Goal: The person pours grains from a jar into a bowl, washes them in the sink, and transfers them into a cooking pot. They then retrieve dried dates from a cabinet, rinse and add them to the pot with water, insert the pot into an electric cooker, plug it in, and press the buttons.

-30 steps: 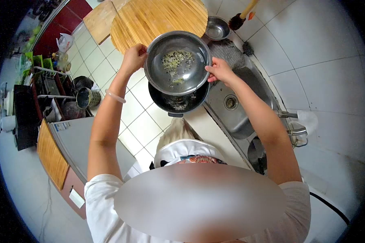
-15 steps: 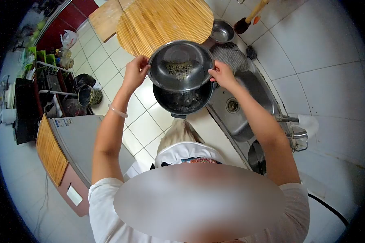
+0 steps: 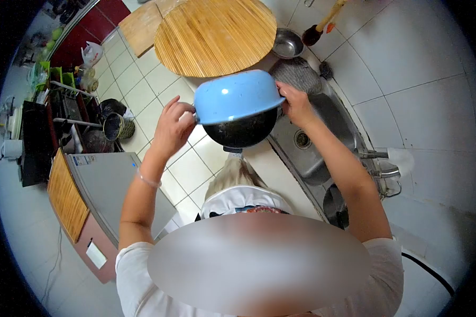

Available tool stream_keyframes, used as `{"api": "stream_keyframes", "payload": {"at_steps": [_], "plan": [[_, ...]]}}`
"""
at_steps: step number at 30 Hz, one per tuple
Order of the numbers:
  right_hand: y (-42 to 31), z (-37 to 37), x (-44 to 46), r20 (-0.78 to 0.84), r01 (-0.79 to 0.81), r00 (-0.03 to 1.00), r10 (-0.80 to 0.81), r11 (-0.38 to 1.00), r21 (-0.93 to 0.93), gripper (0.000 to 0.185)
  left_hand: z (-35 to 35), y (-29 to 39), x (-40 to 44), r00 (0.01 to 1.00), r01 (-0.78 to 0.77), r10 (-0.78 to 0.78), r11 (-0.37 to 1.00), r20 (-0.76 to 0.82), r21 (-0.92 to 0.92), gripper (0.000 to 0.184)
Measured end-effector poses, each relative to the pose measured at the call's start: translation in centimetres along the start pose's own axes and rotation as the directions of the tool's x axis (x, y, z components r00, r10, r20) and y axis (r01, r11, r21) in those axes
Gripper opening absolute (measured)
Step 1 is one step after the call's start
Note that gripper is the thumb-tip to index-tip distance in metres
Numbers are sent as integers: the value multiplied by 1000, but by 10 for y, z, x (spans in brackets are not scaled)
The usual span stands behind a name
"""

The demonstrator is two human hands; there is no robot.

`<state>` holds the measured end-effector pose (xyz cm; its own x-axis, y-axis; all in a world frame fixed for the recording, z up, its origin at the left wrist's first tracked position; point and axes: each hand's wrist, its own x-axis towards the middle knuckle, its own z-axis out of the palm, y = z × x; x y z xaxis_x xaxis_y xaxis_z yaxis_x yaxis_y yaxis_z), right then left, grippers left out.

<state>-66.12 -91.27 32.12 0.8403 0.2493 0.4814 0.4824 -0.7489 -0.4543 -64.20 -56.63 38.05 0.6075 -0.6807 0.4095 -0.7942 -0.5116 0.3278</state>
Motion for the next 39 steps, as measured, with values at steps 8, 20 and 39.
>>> {"api": "stream_keyframes", "payload": {"at_steps": [8,20,39], "plan": [[-13,-16,14,-45,130,990,-131,991,-19,26,12,13,-16,985,20,-41,992,-167,-122,22],[-17,-35,60,-77,-174,981,178,983,56,18,42,-39,11,833,352,-536,324,136,-878,23],[-2,-257,-235,-937,-603,147,316,780,169,10,121,91,101,724,643,-193,539,663,-545,23]]}}
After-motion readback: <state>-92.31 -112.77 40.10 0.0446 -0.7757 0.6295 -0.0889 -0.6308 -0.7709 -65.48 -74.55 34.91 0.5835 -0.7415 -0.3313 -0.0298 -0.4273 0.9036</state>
